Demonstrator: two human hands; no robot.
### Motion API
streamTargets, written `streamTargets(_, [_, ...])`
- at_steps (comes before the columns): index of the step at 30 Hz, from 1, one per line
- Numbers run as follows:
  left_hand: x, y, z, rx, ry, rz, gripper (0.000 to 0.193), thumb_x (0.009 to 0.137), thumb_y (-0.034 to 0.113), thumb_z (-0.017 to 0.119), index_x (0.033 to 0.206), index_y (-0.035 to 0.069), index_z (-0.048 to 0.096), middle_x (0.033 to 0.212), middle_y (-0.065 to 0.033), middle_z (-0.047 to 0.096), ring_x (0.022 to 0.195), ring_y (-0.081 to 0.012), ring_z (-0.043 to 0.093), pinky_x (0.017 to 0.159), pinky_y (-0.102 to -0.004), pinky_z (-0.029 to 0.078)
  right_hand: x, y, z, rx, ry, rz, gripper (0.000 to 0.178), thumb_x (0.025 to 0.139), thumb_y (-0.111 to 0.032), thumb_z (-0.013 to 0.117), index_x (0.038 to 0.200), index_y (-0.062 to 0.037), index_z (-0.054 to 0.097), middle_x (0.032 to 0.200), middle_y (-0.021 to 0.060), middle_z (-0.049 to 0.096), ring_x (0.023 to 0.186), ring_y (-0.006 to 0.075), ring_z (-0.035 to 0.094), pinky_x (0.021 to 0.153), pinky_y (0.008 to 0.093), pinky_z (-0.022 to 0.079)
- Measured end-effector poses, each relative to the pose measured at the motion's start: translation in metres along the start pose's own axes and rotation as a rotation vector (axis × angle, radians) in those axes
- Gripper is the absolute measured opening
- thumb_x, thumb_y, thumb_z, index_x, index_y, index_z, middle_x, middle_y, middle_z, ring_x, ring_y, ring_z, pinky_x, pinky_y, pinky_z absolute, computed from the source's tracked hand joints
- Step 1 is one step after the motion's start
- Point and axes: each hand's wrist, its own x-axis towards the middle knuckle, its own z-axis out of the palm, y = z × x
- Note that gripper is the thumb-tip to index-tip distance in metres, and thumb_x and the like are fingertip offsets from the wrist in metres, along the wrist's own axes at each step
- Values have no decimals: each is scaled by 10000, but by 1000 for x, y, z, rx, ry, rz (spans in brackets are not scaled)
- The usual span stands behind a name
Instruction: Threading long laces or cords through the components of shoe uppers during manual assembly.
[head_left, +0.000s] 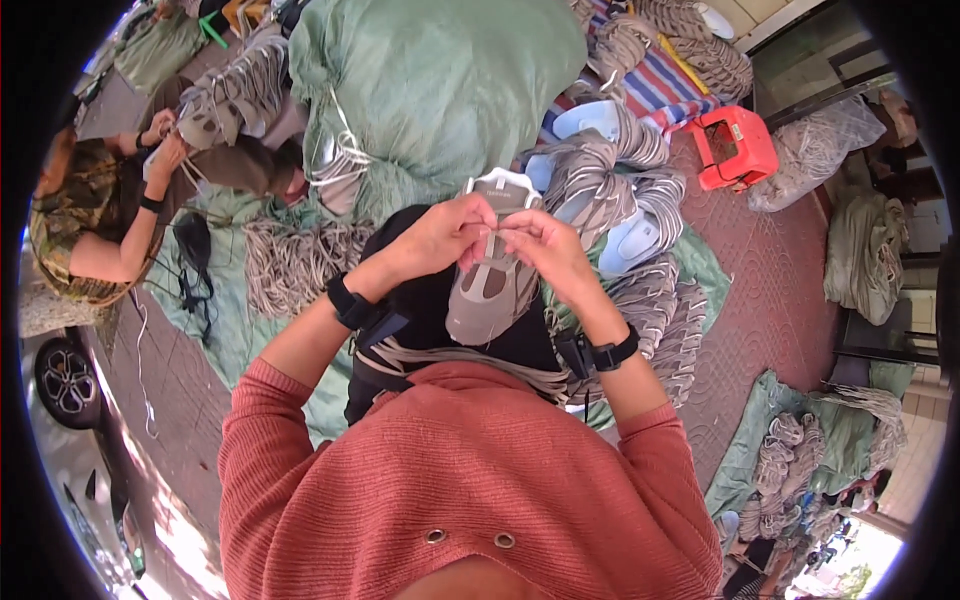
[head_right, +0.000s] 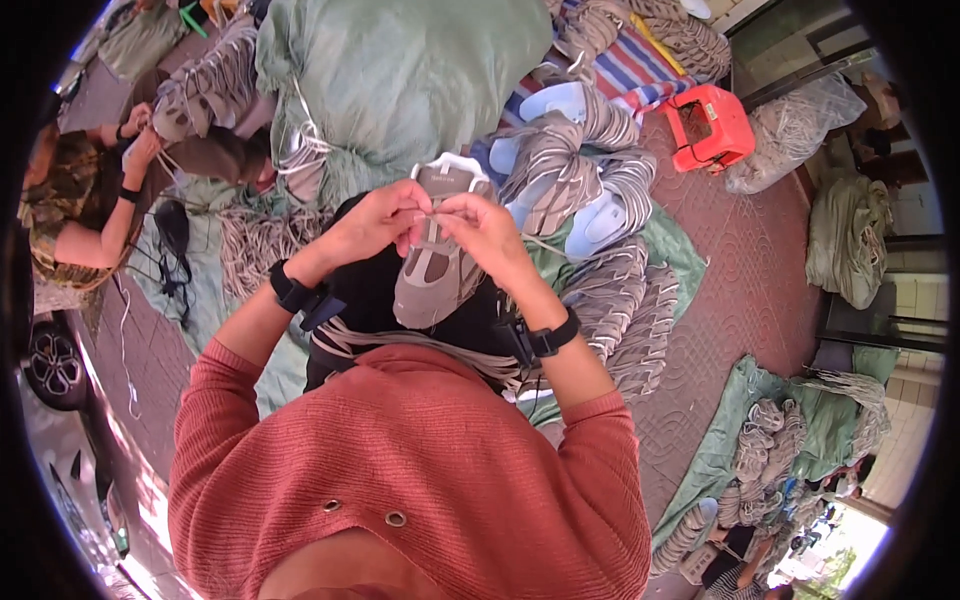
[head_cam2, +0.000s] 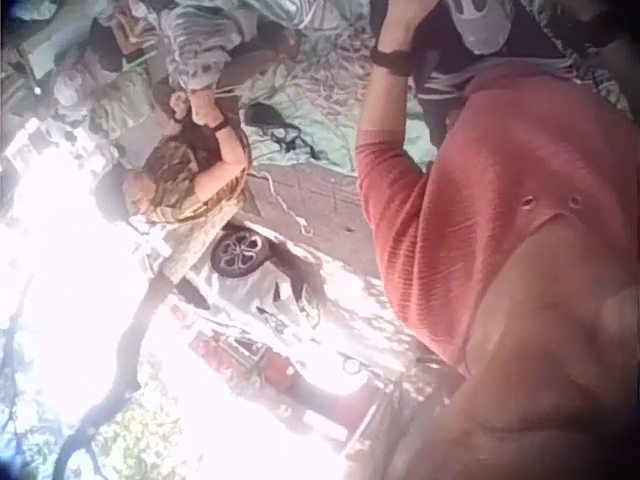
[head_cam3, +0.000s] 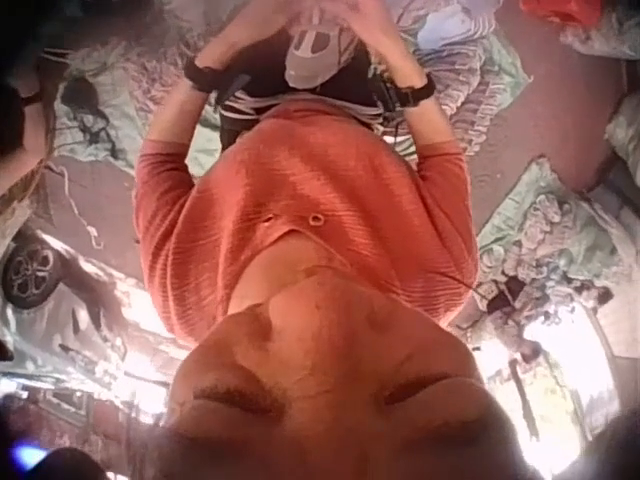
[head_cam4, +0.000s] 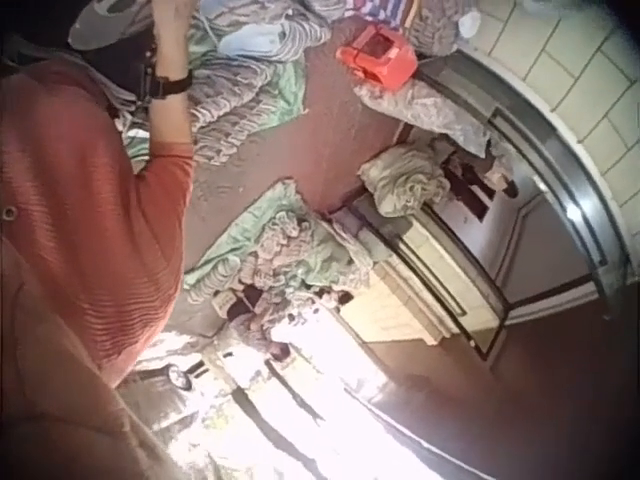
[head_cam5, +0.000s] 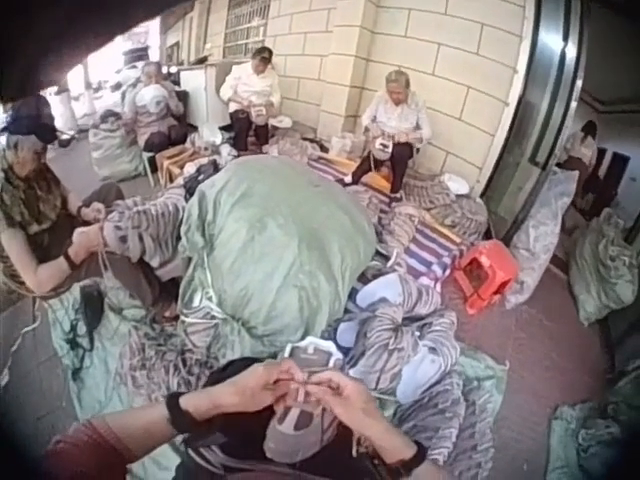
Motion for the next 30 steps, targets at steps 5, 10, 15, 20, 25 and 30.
streamTargets(5, [-2, -9, 1, 37, -52, -8, 128, 877, -32, 440, 996, 17, 433, 678, -41, 555, 575, -98, 540, 515, -245, 449, -5, 5, 4, -229, 15, -6, 98, 830, -63, 639, 913, -11, 643, 801, -5, 620, 707, 63, 540, 635, 201, 432])
streamTargets(10, [-3, -28, 3, 453, 235, -23, 108, 820, 70, 584, 868, 11, 508, 688, -140, 612, 624, -301, 611, 567, -367, 473, -14, 17, 2, -586, 142, -182, 66, 782, -70, 666, 844, -50, 663, 756, 10, 619, 698, 97, 546, 636, 246, 434])
streamTargets(15, [4, -44, 14, 551, 251, -123, 160, 738, 118, 665, 768, 14, 548, 695, -171, 616, 714, -368, 613, 638, -423, 482, -25, 18, 5, -942, 196, -315, 53, 752, -117, 657, 802, -108, 642, 743, 34, 625, 730, 235, 542, 709, 347, 361])
streamTargets(20, [5, -43, 16, 525, 252, -204, 161, 711, 112, 675, 753, 15, 554, 703, -172, 625, 736, -360, 623, 662, -425, 490, -25, 17, 5, -1012, 190, -328, 72, 740, -103, 657, 812, -101, 646, 712, 33, 612, 715, 222, 540, 694, 335, 367])
streamTargets(25, [5, -48, 12, 512, 264, -184, 159, 712, 108, 675, 746, 14, 552, 711, -172, 628, 737, -360, 624, 660, -424, 492, -16, 22, 7, -1068, 140, -433, 56, 723, -78, 650, 775, -86, 631, 714, 43, 615, 714, 228, 537, 696, 330, 369])
streamTargets(30, [12, -47, 9, 567, 271, -123, 161, 711, 119, 672, 753, 16, 556, 710, -180, 624, 731, -373, 618, 650, -437, 493, -7, 15, 5, -1100, 157, -429, 41, 715, -45, 628, 737, -74, 609, 706, 56, 608, 704, 251, 541, 674, 345, 384])
